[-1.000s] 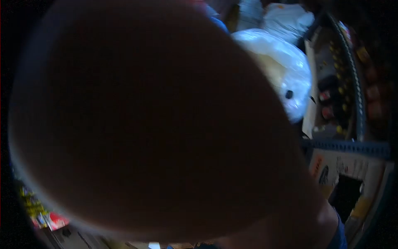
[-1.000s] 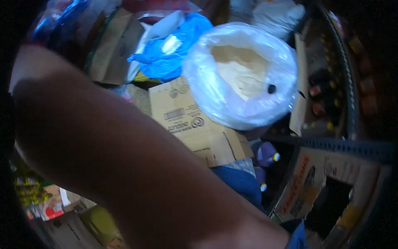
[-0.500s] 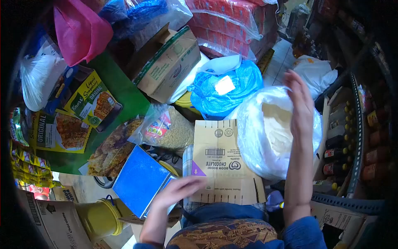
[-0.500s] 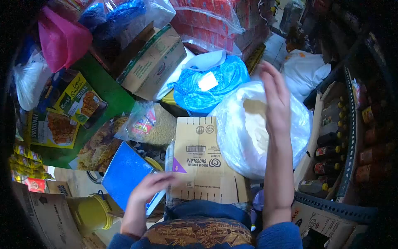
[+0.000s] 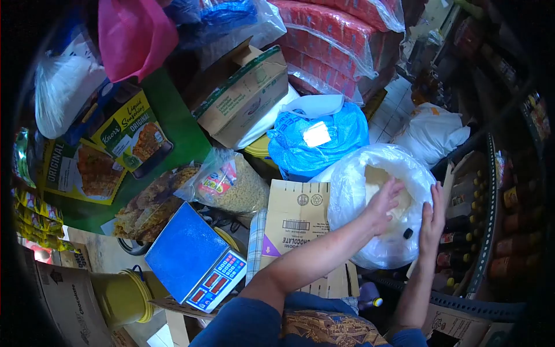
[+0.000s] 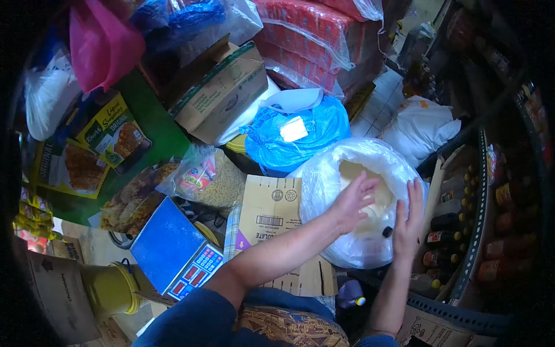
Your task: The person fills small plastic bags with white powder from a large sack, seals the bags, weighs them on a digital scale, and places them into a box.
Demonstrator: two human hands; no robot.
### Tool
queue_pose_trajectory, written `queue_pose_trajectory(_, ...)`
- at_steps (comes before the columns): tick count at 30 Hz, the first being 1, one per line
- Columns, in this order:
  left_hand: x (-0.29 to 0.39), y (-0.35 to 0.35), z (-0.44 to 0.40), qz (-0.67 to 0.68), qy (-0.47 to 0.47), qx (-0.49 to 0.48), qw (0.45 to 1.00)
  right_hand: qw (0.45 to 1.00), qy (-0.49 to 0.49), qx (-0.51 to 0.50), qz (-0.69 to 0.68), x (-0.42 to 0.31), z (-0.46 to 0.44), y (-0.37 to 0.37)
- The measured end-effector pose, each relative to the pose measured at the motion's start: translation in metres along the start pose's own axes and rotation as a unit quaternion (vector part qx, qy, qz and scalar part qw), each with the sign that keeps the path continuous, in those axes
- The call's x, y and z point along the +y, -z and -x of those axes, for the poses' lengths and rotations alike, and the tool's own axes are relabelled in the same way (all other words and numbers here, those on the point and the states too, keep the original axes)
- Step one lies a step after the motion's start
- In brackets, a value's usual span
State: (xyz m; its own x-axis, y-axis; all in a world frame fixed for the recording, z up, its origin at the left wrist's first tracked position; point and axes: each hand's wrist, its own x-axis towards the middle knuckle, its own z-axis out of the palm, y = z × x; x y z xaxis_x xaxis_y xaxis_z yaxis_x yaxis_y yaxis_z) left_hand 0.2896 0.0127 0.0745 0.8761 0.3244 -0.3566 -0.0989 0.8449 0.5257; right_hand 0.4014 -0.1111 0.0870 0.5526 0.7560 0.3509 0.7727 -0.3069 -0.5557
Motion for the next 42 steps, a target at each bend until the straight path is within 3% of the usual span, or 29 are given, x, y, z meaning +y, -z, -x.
queue_pose_trajectory(1,-0.003,0.004,-0.001,0.003,0.016,0.004,1.000,0.982,0.006,-0.032,-0.186,-0.007,0.010,-0.037)
queue_pose_trajectory(2,-0.002,0.010,0.004,0.000,0.014,0.005,1.000,0.929,0.009,-0.062,-0.365,-0.012,0.014,-0.059)
queue_pose_trajectory(3,-0.002,0.017,0.010,0.040,-0.017,-0.004,0.999,0.929,0.010,-0.058,-0.366,-0.014,0.011,-0.059)
queue_pose_trajectory(4,0.004,0.023,0.017,0.081,-0.048,-0.016,0.995,0.985,0.076,-0.111,-0.106,-0.013,0.002,-0.055)
queue_pose_trajectory(5,0.028,0.044,0.041,0.082,-0.038,-0.029,0.995,0.965,0.135,-0.156,0.164,-0.013,-0.008,-0.051)
queue_pose_trajectory(7,0.055,0.087,0.079,0.025,-0.175,-0.085,0.981,0.965,0.139,-0.108,0.195,-0.018,-0.037,-0.047)
queue_pose_trajectory(8,0.062,0.108,0.095,-0.002,-0.205,-0.033,0.978,0.962,0.142,-0.065,0.223,-0.022,-0.055,-0.046)
queue_pose_trajectory(9,0.063,0.130,0.110,-0.028,-0.233,0.021,0.972,0.979,0.174,-0.010,0.104,-0.043,-0.074,-0.052)
queue_pose_trajectory(11,0.056,0.187,0.129,0.119,-0.199,-0.053,0.971,0.984,0.105,-0.060,-0.129,-0.088,-0.110,-0.078)
queue_pose_trajectory(14,-0.002,0.272,0.141,0.212,-0.174,-0.110,0.955,0.983,0.087,-0.111,-0.118,-0.091,-0.168,-0.178)
queue_pose_trajectory(17,-0.011,0.277,0.150,0.192,-0.223,-0.118,0.948,0.983,-0.040,-0.178,0.018,-0.074,-0.202,-0.266)
queue_pose_trajectory(18,-0.013,0.278,0.151,0.194,-0.223,-0.117,0.948,0.983,-0.040,-0.180,0.019,-0.072,-0.202,-0.281)
queue_pose_trajectory(20,-0.013,0.279,0.147,0.161,-0.200,-0.084,0.963,0.966,-0.142,-0.198,0.093,-0.072,-0.201,-0.302)
queue_pose_trajectory(21,-0.011,0.279,0.147,0.170,-0.196,-0.091,0.961,0.973,-0.140,-0.160,0.092,-0.072,-0.196,-0.309)
queue_pose_trajectory(31,-0.006,0.278,0.144,0.158,-0.178,-0.110,0.965,0.970,-0.113,-0.187,0.105,-0.055,-0.203,-0.310)
queue_pose_trajectory(33,-0.007,0.280,0.143,0.153,-0.181,-0.093,0.967,0.988,-0.072,-0.090,0.101,-0.058,-0.204,-0.309)
queue_pose_trajectory(34,-0.008,0.280,0.143,0.152,-0.183,-0.094,0.967,0.988,-0.070,-0.090,0.101,-0.059,-0.206,-0.306)
queue_pose_trajectory(37,-0.009,0.279,0.143,0.146,-0.183,-0.088,0.968,0.992,-0.070,-0.088,0.056,-0.071,-0.214,-0.285)
queue_pose_trajectory(40,-0.007,0.276,0.144,0.144,-0.184,-0.088,0.968,0.998,0.001,0.010,0.064,-0.074,-0.222,-0.266)
queue_pose_trajectory(42,-0.006,0.274,0.145,0.137,-0.184,-0.077,0.970,0.960,0.010,0.048,-0.275,-0.067,-0.232,-0.255)
